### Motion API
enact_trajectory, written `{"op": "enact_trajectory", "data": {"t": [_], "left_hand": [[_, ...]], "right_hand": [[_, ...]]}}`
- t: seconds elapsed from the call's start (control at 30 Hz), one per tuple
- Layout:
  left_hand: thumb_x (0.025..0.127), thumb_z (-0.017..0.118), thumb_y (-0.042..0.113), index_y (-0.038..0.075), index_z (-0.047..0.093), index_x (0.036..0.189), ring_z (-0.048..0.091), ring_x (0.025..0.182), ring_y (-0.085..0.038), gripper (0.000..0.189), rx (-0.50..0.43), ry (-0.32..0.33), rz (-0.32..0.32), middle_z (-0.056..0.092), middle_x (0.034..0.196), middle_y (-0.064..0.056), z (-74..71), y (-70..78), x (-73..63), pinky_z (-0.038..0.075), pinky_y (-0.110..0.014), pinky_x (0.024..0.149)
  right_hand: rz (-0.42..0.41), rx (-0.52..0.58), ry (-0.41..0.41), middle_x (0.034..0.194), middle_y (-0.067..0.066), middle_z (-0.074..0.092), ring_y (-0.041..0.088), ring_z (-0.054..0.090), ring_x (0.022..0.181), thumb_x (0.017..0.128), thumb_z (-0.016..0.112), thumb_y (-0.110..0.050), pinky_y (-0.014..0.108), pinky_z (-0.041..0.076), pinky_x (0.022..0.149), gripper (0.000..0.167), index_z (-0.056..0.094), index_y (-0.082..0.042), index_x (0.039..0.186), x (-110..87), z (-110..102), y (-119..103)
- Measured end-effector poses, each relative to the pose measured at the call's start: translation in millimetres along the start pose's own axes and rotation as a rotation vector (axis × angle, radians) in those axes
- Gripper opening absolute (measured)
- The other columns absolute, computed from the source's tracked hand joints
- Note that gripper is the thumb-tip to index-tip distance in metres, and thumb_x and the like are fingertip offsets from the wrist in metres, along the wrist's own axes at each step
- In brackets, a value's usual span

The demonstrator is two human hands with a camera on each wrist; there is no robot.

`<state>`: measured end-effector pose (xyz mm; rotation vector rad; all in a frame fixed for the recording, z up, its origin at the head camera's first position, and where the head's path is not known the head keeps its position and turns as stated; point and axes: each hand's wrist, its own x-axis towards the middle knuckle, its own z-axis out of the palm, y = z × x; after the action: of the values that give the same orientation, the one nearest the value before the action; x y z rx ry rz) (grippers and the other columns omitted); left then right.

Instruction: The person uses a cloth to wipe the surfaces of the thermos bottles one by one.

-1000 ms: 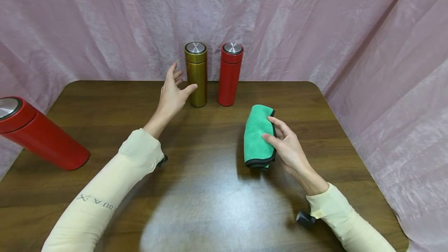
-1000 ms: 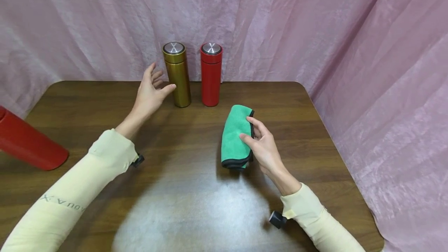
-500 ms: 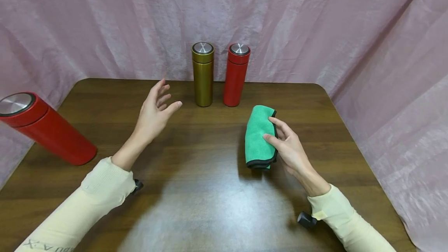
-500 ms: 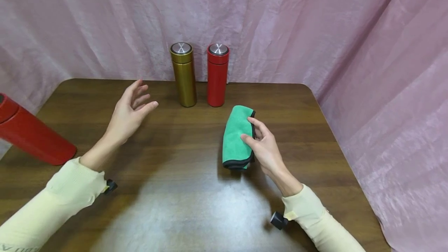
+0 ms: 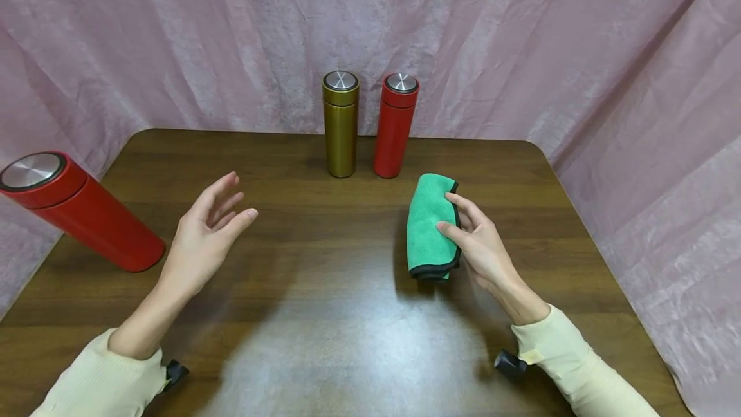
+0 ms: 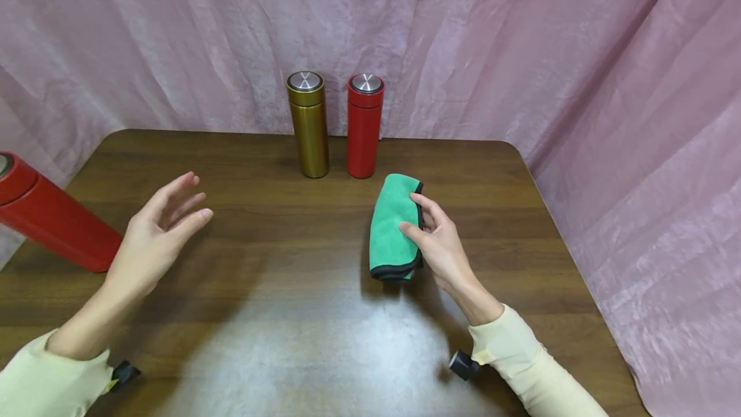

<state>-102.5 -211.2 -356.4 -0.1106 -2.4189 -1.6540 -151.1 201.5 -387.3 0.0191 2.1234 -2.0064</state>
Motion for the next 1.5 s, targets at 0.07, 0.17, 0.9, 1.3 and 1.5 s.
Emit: {"op": "enact_trajectory", "data": {"t": [0.07, 0.17, 0.9, 1.3, 1.5], "left_hand": [[0.1, 0.071, 0.015, 0.013, 0.036, 0.161, 0.051, 0.139, -0.016, 0.07, 0.016, 0.001, -0.004, 0.04, 0.16, -0.013, -5.0, -2.2, -10.2, 0.044, -0.01, 0.1], [0.1, 0.071, 0.014, 0.012, 0.037, 0.16, 0.052, 0.135, -0.008, 0.069, 0.038, 0.009, -0.015, 0.041, 0.159, -0.015, -11.3, -4.8, -23.7, 0.044, -0.009, 0.099], [0.089, 0.078, 0.005, 0.026, 0.051, 0.128, 0.05, 0.105, -0.003, 0.052, -0.17, 0.72, -0.414, 0.042, 0.123, 0.01, -61.3, -9.5, -67.5, 0.044, -0.003, 0.074], [0.085, 0.078, -0.004, 0.022, 0.018, 0.159, 0.014, 0.149, -0.008, 0.098, -0.298, 0.821, -0.339, 0.018, 0.158, 0.006, -94.4, -33.1, -45.5, 0.014, -0.013, 0.115], [0.081, 0.076, -0.017, 0.018, 0.023, 0.16, 0.027, 0.147, -0.013, 0.101, -0.366, 0.808, -0.236, 0.028, 0.158, 0.001, -103.9, -44.9, -30.0, 0.029, -0.012, 0.113]], "right_hand": [[-0.001, -0.006, -0.002, 0.157, 0.011, 0.045, 0.029, 0.055, 0.13, 0.102, 0.063, -0.007, 0.028, 0.056, 0.092, 0.067, 0.034, -0.016, 0.161, 0.0, 0, 0], [-0.001, -0.008, -0.006, 0.156, 0.012, 0.045, 0.029, 0.055, 0.129, 0.102, 0.063, -0.007, 0.028, 0.056, 0.092, 0.066, 0.034, -0.015, 0.161, 0.3, 0, 0], [-0.006, -0.012, -0.014, 0.154, 0.014, 0.048, 0.024, 0.058, 0.124, 0.101, 0.062, -0.003, 0.028, 0.056, 0.092, 0.066, 0.035, -0.013, 0.16, 3.5, 4, 1], [-0.017, -0.012, -0.022, 0.153, 0.015, 0.048, 0.023, 0.058, 0.124, 0.1, 0.063, -0.002, 0.029, 0.056, 0.091, 0.065, 0.037, -0.012, 0.159, 3.1, 3, 2], [-0.019, -0.037, -0.016, 0.153, 0.015, 0.049, 0.026, 0.056, 0.128, 0.1, 0.064, -0.003, 0.028, 0.056, 0.091, 0.065, 0.038, -0.012, 0.159, 1.1, 1, 1]]}}
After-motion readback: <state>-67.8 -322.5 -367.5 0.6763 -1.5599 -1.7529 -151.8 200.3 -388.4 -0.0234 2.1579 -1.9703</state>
